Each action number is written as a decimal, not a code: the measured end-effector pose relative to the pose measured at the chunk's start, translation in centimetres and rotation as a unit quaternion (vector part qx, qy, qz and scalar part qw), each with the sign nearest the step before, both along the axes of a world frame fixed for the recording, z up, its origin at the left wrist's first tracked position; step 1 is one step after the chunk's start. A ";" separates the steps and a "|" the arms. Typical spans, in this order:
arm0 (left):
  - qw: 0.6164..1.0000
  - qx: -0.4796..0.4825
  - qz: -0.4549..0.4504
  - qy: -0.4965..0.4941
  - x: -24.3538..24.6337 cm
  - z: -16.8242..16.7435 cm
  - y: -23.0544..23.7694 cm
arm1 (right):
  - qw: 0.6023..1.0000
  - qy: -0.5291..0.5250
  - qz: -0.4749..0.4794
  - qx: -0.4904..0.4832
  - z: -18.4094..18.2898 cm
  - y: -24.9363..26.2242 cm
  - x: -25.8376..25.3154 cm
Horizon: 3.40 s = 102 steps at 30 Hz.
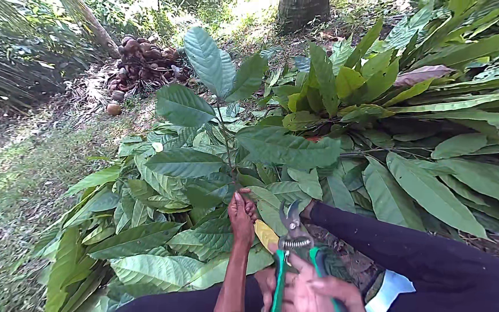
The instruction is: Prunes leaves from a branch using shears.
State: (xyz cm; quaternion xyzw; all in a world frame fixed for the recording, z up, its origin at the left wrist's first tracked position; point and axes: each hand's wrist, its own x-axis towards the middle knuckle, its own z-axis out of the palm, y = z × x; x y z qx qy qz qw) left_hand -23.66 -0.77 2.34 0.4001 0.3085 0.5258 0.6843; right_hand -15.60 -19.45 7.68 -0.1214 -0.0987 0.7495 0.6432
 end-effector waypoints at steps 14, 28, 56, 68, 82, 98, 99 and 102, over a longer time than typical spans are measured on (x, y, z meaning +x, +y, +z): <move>0.990 0.133 -0.027 -0.042 -0.8 -1.4 -0.9 | 0.903 -0.407 0.113 -0.076 2.8 4.4 0.0; 0.985 0.173 -0.021 -0.004 -1.8 -2.0 -0.7 | 0.900 -0.407 0.128 -0.094 3.6 5.8 0.2; 0.987 0.159 -0.006 0.007 -1.4 -1.1 -2.4 | 0.897 -0.436 0.051 -0.044 3.2 6.0 0.9; 0.990 0.143 0.006 0.006 -1.3 -1.2 -2.5 | 0.890 -0.456 0.010 -0.010 2.4 4.5 0.7; 0.989 0.138 0.051 -0.022 -0.6 -3.2 -2.5 | 0.900 -0.434 0.023 -0.038 4.1 6.8 -0.4; 0.979 0.102 -0.016 0.178 4.8 2.1 3.0 | 0.866 -0.487 -0.049 -0.101 0.6 2.4 2.1; 0.983 0.100 -0.019 0.156 5.0 1.8 2.3 | 0.872 -0.474 -0.048 -0.113 0.5 2.4 2.3; 0.985 0.110 -0.010 0.131 4.8 0.8 0.8 | 0.880 -0.450 -0.032 -0.148 0.5 2.9 2.6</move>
